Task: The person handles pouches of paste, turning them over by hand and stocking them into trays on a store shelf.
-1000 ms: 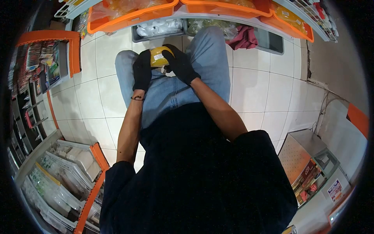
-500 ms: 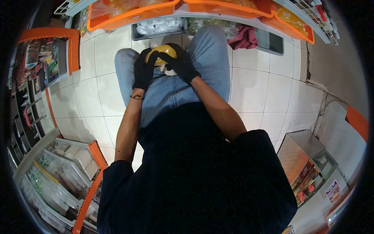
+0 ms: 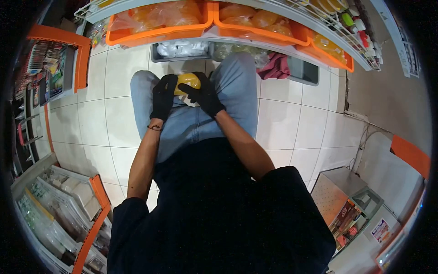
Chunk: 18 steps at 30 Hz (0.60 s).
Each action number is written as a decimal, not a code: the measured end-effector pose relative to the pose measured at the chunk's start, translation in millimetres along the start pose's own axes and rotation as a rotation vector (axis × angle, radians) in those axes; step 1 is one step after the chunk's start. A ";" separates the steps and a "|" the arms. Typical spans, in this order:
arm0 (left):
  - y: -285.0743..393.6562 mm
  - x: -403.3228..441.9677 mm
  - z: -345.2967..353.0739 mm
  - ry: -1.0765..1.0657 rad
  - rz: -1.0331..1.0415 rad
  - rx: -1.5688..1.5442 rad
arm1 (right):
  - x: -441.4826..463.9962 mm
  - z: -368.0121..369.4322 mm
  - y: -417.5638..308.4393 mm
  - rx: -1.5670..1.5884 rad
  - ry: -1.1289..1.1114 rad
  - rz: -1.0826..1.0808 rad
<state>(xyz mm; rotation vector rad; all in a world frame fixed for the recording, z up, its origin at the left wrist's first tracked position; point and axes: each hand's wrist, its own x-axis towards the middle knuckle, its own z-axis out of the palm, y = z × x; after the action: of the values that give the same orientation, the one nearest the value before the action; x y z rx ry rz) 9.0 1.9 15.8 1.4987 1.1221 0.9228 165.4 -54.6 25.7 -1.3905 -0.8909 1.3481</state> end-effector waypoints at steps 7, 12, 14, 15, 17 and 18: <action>10.2 -0.6 -0.3 -0.065 0.012 0.085 | 1.8 -1.4 11.4 0.080 0.053 -0.030; 12.4 -2.0 -0.2 -0.052 -0.006 0.058 | 9.0 -4.7 17.8 0.065 0.042 -0.052; 3.2 -0.1 -1.1 -0.007 0.011 0.019 | 2.1 1.2 7.0 -0.062 0.019 -0.050; -3.9 -0.8 -1.2 0.014 0.014 0.001 | 0.3 2.6 1.0 -0.049 0.008 -0.019; -18.5 1.2 0.1 0.048 0.038 -0.030 | -3.5 4.7 -8.0 -0.028 -0.016 0.049; -26.0 1.6 0.6 0.066 0.049 -0.045 | -2.6 6.7 -6.5 -0.086 0.021 -0.014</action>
<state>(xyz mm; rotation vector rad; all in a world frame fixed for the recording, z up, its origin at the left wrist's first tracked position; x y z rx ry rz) 5.1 4.8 -9.8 1.4736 1.1087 1.0312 159.2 -54.4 33.3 -1.4587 -0.9527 1.2950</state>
